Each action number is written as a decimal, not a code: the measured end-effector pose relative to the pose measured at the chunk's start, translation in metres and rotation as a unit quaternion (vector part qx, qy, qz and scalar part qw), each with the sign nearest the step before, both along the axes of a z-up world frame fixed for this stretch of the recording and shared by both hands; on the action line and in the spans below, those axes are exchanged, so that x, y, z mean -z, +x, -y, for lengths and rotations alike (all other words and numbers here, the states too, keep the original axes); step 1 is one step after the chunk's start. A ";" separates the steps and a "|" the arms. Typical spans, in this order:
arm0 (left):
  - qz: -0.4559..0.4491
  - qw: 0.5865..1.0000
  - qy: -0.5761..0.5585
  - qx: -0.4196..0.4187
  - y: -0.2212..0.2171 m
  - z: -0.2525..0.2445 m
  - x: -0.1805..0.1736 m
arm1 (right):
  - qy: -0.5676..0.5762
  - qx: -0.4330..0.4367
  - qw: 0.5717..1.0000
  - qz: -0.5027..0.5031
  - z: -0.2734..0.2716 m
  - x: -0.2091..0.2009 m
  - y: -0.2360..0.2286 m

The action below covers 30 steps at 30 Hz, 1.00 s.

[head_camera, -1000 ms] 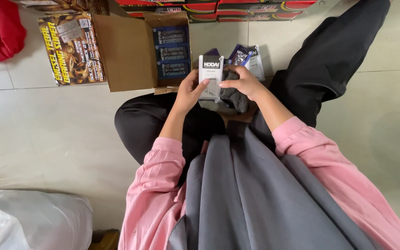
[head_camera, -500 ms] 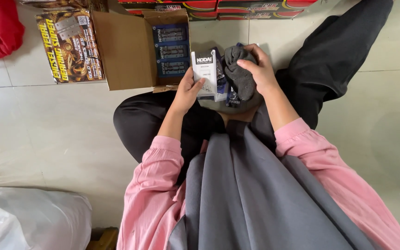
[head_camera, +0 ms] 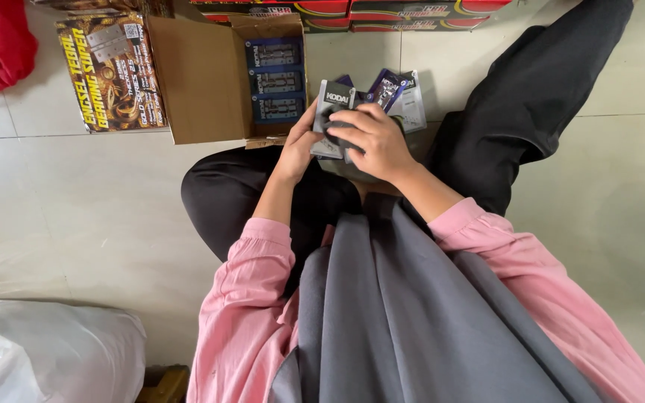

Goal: The person sits on the floor and wipes the surface of small blue and white bearing packages with a dark cloth. They pick up each package, wipe it, and place it back into a cardboard box or onto a pile on the floor.

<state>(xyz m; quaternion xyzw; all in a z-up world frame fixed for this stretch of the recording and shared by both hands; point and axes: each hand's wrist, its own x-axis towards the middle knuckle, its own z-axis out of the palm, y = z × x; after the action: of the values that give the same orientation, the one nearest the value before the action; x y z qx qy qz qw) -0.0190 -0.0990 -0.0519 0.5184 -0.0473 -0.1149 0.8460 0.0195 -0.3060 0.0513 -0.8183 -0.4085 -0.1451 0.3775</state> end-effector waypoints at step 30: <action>0.023 0.999 -0.025 -0.021 -0.001 -0.003 0.022 | -0.032 0.013 0.998 -0.044 0.008 0.003 0.008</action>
<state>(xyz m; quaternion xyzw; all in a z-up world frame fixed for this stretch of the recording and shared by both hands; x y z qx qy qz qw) -0.0197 -0.0957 -0.0738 0.5008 -0.0588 -0.0835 0.8595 0.0275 -0.3139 0.0483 -0.8407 -0.3857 -0.1007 0.3666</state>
